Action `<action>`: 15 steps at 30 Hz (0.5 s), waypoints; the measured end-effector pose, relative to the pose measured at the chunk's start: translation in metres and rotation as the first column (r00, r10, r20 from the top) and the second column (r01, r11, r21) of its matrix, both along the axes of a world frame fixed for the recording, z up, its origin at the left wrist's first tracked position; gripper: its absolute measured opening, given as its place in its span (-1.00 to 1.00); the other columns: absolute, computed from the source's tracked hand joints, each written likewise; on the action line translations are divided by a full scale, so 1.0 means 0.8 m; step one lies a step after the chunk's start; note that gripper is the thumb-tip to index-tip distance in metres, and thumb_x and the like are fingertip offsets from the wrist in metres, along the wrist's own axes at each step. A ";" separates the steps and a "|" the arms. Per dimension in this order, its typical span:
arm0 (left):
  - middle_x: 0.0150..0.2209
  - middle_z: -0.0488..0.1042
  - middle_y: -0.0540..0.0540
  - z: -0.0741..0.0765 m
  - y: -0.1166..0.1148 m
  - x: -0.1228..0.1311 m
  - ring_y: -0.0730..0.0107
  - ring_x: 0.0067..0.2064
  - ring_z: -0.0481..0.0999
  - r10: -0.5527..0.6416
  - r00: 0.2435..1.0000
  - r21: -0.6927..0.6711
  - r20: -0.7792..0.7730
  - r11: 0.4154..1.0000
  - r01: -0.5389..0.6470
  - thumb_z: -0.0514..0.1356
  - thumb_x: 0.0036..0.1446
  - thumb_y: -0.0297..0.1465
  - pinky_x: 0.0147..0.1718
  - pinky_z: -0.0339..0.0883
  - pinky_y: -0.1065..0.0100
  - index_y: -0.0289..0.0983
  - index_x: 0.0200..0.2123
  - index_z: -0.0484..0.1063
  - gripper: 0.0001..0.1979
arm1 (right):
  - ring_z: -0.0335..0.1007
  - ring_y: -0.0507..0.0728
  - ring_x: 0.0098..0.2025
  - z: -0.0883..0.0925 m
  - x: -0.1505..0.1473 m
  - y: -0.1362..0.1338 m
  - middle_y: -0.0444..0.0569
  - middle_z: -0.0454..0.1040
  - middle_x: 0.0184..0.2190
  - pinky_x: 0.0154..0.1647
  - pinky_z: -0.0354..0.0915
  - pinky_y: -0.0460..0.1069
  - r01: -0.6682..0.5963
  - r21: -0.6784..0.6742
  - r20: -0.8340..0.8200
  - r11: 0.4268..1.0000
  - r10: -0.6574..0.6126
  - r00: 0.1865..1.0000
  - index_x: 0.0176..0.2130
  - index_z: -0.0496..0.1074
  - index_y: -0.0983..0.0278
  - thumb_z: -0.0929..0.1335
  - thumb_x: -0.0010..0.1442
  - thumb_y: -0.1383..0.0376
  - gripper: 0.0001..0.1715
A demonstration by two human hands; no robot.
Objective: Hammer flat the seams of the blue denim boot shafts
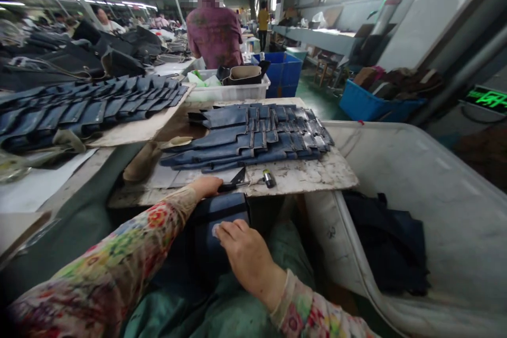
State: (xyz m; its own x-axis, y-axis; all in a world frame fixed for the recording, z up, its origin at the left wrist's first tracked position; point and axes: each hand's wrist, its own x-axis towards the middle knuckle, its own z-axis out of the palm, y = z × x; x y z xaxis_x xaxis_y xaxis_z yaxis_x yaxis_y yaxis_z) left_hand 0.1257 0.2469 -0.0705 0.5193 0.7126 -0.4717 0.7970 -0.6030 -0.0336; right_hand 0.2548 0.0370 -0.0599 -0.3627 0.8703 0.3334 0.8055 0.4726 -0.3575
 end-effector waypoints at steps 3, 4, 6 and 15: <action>-0.08 0.42 -0.14 -0.004 0.003 0.010 0.30 -0.12 0.46 0.018 1.000 0.000 0.007 1.000 -0.018 0.14 0.19 -0.27 -0.15 0.39 0.14 -0.31 -0.06 0.36 -0.70 | 0.30 0.11 -0.06 -0.005 0.000 0.003 -0.02 0.43 -0.04 -0.04 0.36 0.00 0.015 0.017 -0.021 1.000 -0.014 1.000 0.06 0.35 0.26 0.23 0.26 0.41 -0.62; -0.08 0.42 -0.14 -0.001 0.001 0.012 0.30 -0.12 0.46 0.025 0.999 0.012 0.031 1.000 -0.025 0.14 0.19 -0.27 -0.15 0.38 0.14 -0.31 -0.06 0.36 -0.69 | 0.30 0.12 -0.06 -0.006 0.000 0.003 -0.03 0.43 -0.04 -0.05 0.36 0.00 0.014 0.019 -0.025 1.000 -0.013 1.000 0.06 0.35 0.26 0.23 0.26 0.40 -0.62; -0.08 0.43 -0.15 0.013 -0.008 0.013 0.30 -0.12 0.45 0.036 0.994 0.054 0.105 0.998 -0.041 0.12 0.20 -0.25 -0.13 0.35 0.16 -0.32 -0.06 0.36 -0.68 | 0.30 0.13 -0.06 -0.006 0.000 0.004 -0.02 0.43 -0.04 -0.07 0.37 0.00 0.004 0.027 -0.030 1.000 -0.003 1.000 0.06 0.35 0.27 0.23 0.26 0.39 -0.63; -0.41 0.49 -0.05 0.099 -0.125 -0.106 0.32 -0.37 0.46 0.291 0.842 0.009 0.455 0.943 -0.332 -0.08 0.17 -0.01 -0.39 0.27 0.40 -0.25 -0.28 0.41 -0.53 | 0.30 0.15 -0.03 -0.009 0.007 -0.006 -0.01 0.43 -0.01 -0.01 0.35 0.04 0.009 0.103 -0.028 0.995 -0.006 1.000 0.06 0.36 0.31 0.20 0.28 0.42 -0.61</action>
